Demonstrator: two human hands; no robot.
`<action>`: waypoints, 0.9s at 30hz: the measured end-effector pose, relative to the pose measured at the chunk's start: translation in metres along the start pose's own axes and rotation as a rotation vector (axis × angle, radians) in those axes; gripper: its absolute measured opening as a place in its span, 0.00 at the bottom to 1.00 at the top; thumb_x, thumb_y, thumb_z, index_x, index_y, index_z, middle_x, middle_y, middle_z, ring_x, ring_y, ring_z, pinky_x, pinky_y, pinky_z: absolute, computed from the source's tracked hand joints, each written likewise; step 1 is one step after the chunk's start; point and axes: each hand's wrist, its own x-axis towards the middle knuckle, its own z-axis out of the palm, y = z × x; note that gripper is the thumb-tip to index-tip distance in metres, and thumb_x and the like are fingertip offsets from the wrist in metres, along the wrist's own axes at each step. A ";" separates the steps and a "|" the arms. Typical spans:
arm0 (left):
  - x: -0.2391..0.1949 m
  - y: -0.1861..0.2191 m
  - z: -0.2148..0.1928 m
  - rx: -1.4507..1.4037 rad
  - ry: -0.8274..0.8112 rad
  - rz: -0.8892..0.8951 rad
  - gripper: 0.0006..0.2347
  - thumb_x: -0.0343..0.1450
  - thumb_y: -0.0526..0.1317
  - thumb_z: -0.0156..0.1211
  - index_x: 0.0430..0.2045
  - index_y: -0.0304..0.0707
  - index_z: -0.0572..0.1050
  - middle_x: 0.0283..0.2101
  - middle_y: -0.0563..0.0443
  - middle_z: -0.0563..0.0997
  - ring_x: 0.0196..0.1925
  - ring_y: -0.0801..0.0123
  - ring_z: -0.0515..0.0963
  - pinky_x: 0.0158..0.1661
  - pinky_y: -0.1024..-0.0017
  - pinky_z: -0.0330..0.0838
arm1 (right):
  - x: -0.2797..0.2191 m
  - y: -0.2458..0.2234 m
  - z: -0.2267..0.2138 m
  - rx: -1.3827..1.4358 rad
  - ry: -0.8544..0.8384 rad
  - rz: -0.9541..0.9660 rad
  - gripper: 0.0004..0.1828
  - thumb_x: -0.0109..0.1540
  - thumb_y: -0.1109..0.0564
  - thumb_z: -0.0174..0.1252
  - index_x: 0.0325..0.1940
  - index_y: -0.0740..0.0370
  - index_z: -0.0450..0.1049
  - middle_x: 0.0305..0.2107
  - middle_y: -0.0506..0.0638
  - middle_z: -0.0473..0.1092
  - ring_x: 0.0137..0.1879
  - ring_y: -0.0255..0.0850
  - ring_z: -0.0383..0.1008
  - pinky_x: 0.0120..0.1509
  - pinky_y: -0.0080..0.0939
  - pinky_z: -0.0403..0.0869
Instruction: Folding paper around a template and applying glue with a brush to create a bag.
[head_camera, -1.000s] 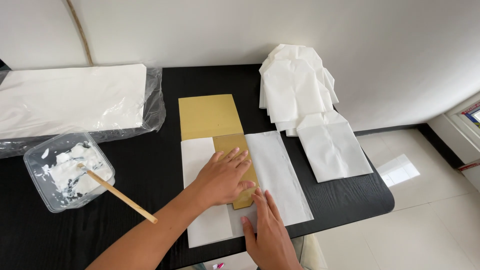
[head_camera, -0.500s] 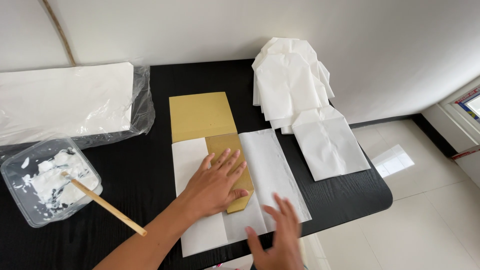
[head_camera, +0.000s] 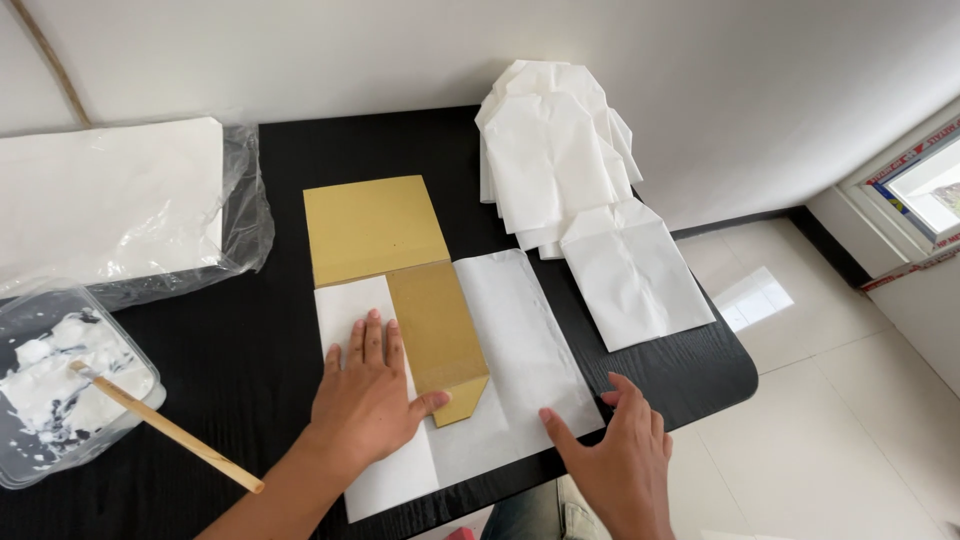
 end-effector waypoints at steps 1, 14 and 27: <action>-0.001 0.002 0.000 0.001 -0.008 -0.014 0.47 0.74 0.73 0.34 0.74 0.33 0.29 0.79 0.35 0.26 0.80 0.48 0.28 0.73 0.49 0.35 | 0.002 -0.007 -0.004 0.003 -0.040 0.030 0.53 0.52 0.27 0.66 0.74 0.49 0.56 0.58 0.41 0.68 0.71 0.42 0.62 0.77 0.53 0.57; -0.001 0.000 0.007 0.088 0.029 -0.010 0.47 0.73 0.75 0.33 0.74 0.35 0.33 0.79 0.35 0.30 0.80 0.49 0.32 0.71 0.46 0.38 | 0.025 -0.052 -0.047 0.156 -0.297 0.115 0.32 0.59 0.32 0.61 0.58 0.54 0.76 0.34 0.44 0.63 0.39 0.34 0.63 0.48 0.36 0.66; 0.014 -0.019 0.034 0.141 0.262 0.115 0.36 0.76 0.65 0.42 0.69 0.31 0.53 0.73 0.30 0.53 0.77 0.41 0.49 0.61 0.40 0.60 | 0.105 -0.039 -0.028 0.855 -0.840 0.034 0.57 0.63 0.19 0.25 0.69 0.70 0.69 0.36 0.59 0.78 0.35 0.43 0.72 0.41 0.39 0.69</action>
